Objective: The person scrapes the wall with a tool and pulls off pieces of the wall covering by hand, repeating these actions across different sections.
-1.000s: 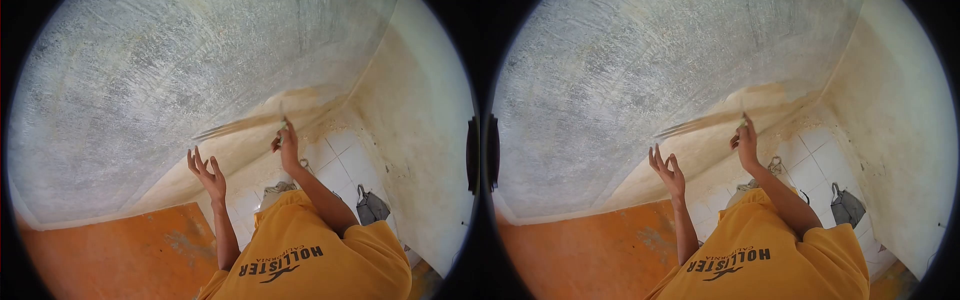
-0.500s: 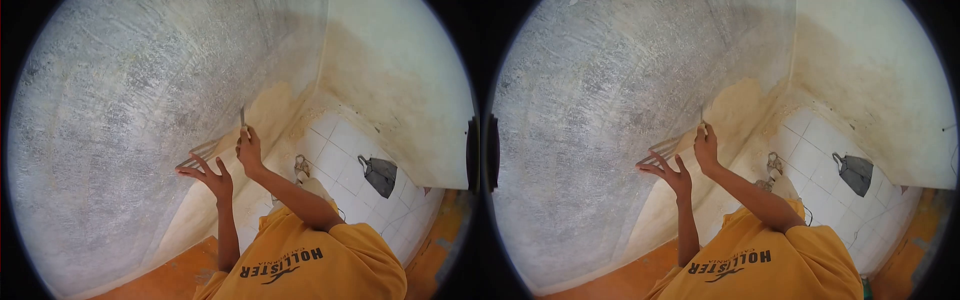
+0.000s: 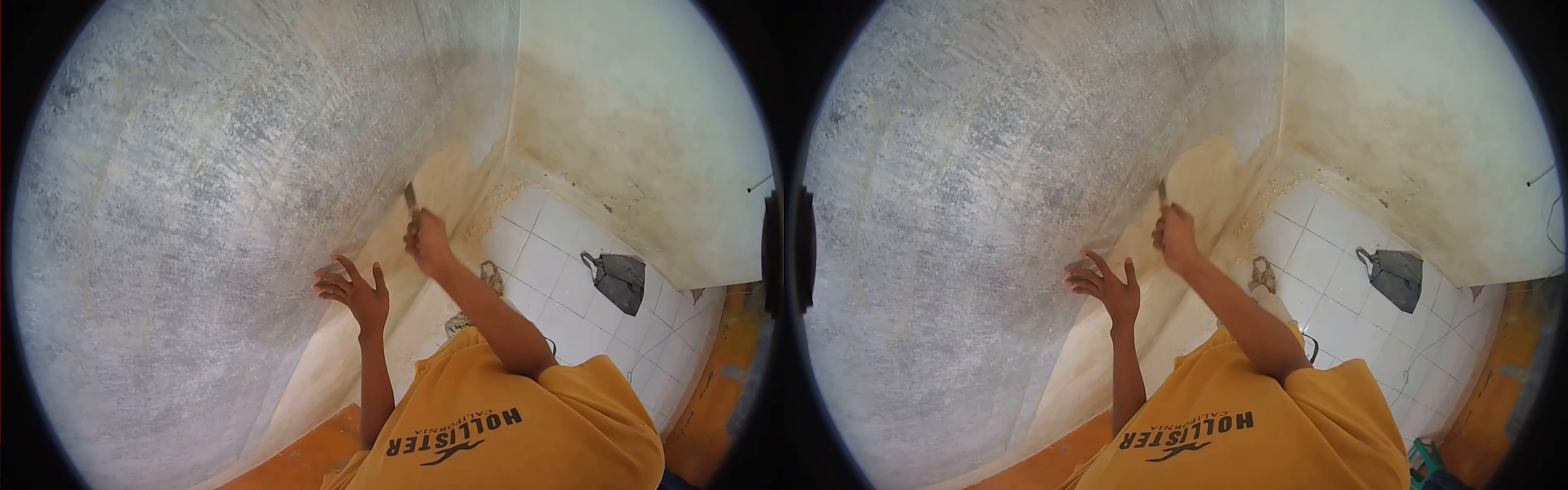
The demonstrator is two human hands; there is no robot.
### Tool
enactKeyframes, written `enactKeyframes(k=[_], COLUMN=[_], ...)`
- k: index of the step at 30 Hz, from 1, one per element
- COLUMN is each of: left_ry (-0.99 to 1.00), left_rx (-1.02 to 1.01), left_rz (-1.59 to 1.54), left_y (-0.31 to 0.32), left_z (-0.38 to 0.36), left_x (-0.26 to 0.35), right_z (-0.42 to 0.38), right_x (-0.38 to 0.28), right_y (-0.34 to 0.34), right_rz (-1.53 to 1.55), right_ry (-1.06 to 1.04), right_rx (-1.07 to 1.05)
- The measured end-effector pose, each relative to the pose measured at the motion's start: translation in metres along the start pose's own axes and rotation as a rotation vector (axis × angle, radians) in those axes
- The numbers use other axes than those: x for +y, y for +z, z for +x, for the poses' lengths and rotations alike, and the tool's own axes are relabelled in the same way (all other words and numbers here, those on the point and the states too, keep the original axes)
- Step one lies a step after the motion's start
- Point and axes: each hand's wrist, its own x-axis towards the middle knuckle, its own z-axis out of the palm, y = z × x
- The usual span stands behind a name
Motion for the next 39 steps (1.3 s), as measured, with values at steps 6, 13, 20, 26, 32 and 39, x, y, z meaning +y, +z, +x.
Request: enactKeyframes(k=[6,13,20,26,32,39], left_ry=[-0.032,-0.037,-0.021,-0.010,-0.019,-0.015], left_rx=[-0.049,-0.058,0.050,0.091,0.037,0.013], left_rz=[0.057,0.067,0.131,0.154,0.176,0.217], left_y=[0.011,0.012,0.024,0.027,0.021,0.028], left_z=[0.002,0.003,0.006,0.005,0.001,0.002], left_x=[-0.005,-0.005,-0.006,-0.006,-0.004,-0.012], right_z=[0.000,0.023,-0.008,-0.016,-0.007,0.000], right_x=[-0.021,-0.006,-0.022,-0.006,-0.008,-0.019], right_y=[-0.024,-0.020,-0.007,-0.010,-0.016,-0.016], right_rz=[-0.024,0.091,0.014,-0.045,-0.015,0.041], right_ry=[0.112,0.059,0.109,0.099,0.098,0.119], right_rx=[-0.233,-0.026,-0.141,-0.097,-0.129,-0.144])
